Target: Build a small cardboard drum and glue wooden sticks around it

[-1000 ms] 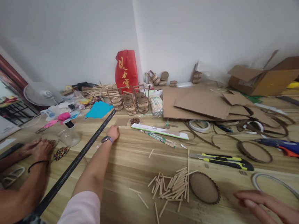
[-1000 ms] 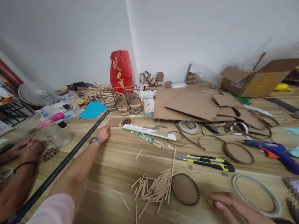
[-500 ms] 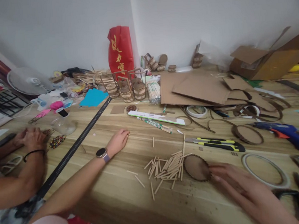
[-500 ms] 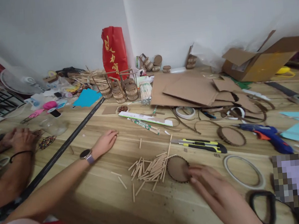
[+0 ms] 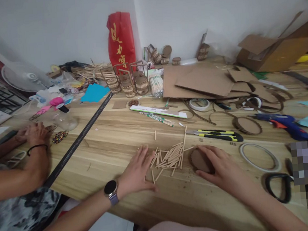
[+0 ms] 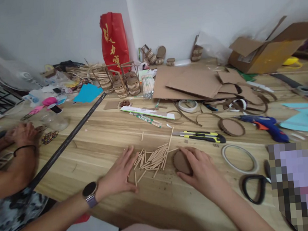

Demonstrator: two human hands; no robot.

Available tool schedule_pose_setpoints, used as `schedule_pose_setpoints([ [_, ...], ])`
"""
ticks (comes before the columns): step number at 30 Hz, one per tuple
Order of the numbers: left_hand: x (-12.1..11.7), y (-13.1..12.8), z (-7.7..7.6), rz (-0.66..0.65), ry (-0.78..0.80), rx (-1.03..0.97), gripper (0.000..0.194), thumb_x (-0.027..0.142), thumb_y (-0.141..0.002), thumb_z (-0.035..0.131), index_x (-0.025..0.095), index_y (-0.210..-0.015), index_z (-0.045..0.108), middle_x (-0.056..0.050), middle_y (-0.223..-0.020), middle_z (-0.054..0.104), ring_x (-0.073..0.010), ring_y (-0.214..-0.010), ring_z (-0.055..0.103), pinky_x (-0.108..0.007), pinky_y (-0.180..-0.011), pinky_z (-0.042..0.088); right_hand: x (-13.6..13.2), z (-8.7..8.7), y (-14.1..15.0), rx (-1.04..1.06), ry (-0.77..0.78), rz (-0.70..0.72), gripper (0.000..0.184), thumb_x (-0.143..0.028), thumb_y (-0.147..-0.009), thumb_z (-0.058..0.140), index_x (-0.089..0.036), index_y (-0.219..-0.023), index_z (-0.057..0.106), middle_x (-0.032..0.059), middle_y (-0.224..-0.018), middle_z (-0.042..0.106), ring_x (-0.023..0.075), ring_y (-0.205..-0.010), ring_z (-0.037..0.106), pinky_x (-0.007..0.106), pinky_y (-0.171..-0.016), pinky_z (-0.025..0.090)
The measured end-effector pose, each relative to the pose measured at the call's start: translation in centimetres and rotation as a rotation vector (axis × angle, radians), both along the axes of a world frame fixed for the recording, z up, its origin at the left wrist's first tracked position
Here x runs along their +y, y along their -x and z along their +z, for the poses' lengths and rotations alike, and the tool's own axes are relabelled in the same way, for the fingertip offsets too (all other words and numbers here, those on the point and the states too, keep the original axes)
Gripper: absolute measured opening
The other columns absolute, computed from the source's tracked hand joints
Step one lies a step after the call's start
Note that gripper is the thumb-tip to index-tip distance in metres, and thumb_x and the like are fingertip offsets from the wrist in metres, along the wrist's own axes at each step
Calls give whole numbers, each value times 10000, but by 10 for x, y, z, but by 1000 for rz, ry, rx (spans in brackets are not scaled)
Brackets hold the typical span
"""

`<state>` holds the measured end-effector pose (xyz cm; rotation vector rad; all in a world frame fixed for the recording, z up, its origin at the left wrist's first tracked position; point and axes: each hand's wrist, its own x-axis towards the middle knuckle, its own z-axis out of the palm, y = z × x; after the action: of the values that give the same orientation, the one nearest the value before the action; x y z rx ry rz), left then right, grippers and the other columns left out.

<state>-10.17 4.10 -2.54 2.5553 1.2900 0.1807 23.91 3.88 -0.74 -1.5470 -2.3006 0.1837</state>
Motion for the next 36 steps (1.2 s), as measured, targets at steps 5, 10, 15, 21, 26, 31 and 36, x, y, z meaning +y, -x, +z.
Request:
schedule_pose_setpoints([
  [5,37,-44,-2,-56,-32,-51,1178,816,-673,597,123,-1535,194,-273,-1600,54,-462,-1471,-12,-657,-1161,163,-19,-2,-34,-44,51,-55,634,-418,-799,597,-241,-1396,481,144,-1279,611,327,-1155,577,506,-957,455],
  [10,62,-76,0,-37,-92,-101,1007,804,-792,449,144,-1522,237,-233,-1606,129,-412,-1488,33,-602,-1188,155,-21,6,-35,-108,67,-64,542,-407,-825,589,-305,-1355,539,138,-1427,513,346,-1256,500,542,-959,434],
  [15,73,-88,1,38,-111,-146,788,691,-926,307,103,-1448,367,-248,-1578,225,-377,-1489,120,-569,-1184,211,8,33,6,-316,101,56,275,-236,-942,483,-202,-1147,662,122,-1116,688,252,-1046,606,385,-882,458],
  [21,53,-69,0,-24,-133,-170,939,787,-822,421,157,-1503,274,-228,-1604,148,-394,-1494,52,-607,-1184,164,26,43,21,-432,110,168,169,-162,-889,522,-141,-864,688,148,-937,698,274,-929,614,377,-812,418],
  [26,31,-64,-9,-36,-72,-138,1141,834,-699,552,177,-1546,158,-229,-1614,79,-424,-1488,5,-637,-1173,154,31,54,26,-402,134,158,195,-211,-896,502,-150,-792,656,134,-855,700,242,-812,631,343,-745,410],
  [31,31,-71,-9,-3,-49,-136,1130,787,-720,587,150,-1544,151,-237,-1613,73,-429,-1485,-3,-637,-1170,179,28,69,40,-300,182,189,273,-229,-975,402,-177,-851,638,65,-863,694,161,-774,631,255,-686,419],
  [36,32,-77,7,-141,-91,-105,825,642,-873,530,230,-1528,244,-155,-1623,147,-391,-1495,50,-611,-1185,157,14,54,32,-317,213,339,185,-110,-872,503,-191,-931,660,80,-971,710,206,-893,643,302,-785,444],
])
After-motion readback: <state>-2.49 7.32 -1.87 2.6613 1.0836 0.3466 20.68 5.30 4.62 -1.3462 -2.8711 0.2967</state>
